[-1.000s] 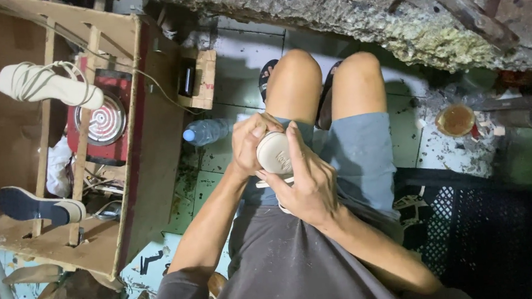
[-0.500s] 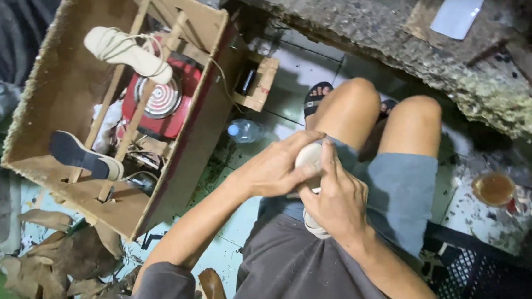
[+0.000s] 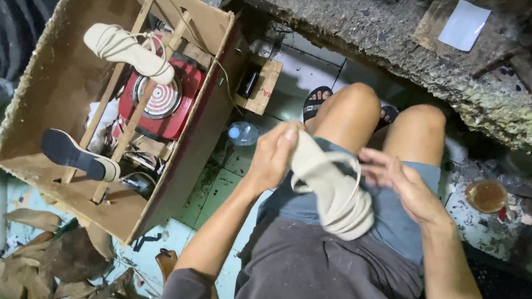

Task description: The person sits on a low stool and finishes a strappy sandal. They hold the sandal on their lap, trim the sole edge with a knife, tap and press the sole and straps, work the strap ends by hand, and finally hold up the completed sandal.

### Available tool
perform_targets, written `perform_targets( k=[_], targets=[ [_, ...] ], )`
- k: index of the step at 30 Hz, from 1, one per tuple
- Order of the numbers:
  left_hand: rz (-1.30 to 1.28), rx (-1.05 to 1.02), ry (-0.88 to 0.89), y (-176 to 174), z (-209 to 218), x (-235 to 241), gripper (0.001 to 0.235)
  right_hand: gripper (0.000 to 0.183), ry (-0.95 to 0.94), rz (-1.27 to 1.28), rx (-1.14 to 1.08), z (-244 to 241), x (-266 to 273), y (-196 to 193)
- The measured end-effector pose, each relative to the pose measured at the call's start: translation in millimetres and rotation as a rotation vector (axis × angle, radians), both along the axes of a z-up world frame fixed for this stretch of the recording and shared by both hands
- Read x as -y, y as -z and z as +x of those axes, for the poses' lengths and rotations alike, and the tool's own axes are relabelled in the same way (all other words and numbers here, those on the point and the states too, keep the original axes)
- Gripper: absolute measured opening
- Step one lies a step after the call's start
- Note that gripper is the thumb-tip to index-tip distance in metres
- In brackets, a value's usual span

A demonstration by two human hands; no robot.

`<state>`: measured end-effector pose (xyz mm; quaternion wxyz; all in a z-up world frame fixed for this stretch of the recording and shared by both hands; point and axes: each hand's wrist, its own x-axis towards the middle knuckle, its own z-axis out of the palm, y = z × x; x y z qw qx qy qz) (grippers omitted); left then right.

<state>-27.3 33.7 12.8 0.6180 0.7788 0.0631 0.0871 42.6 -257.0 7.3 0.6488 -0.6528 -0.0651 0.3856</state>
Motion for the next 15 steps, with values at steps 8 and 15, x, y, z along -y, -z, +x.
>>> perform_targets(
  k=[8,15],
  targets=[
    [-0.175,0.145,0.108,17,39,16,0.043,0.059,0.220,0.070,-0.085,33,83,39],
    [0.122,0.316,0.617,13,55,-12,0.046,0.034,-0.097,-0.481,0.545,67,90,-16]
  ],
)
